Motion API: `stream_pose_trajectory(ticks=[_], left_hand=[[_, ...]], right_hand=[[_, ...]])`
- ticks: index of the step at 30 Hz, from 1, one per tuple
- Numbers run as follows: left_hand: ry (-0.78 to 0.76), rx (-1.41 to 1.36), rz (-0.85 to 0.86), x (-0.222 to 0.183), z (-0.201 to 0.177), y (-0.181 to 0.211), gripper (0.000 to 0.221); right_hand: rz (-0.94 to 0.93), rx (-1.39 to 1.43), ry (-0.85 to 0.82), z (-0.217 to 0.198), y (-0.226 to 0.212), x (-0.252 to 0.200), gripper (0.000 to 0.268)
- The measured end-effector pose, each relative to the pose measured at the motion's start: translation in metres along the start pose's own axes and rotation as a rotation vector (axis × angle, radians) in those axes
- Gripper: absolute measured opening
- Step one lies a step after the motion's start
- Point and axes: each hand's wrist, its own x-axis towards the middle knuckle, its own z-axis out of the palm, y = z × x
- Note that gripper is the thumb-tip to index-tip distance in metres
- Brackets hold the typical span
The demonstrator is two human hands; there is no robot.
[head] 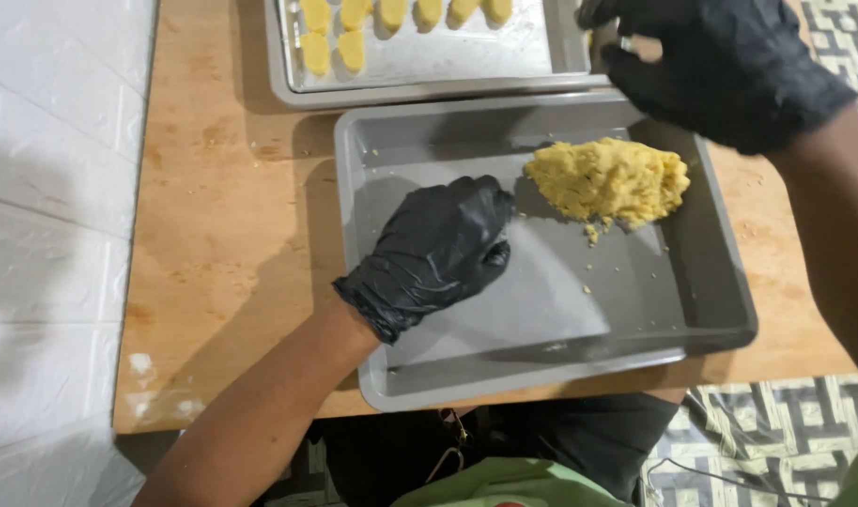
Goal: Portioning and shaping dough into small pieces using hands and a circular cutter on a tray.
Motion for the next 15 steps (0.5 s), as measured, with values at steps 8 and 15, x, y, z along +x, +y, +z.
stream_pose_trajectory(ticks=[8,15], left_hand=[[-0.251,0.102,0.07,0.002,-0.002,-0.01,0.045],[-0.396,0.225,0.075,0.016,-0.014,-0.002,0.049]], right_hand=[[0.091,0.415,-0.156,-0.073,-0.078,-0.028,0.026],[0.155,0.435,-0.206,-0.041,-0.05,-0.05,0.028]])
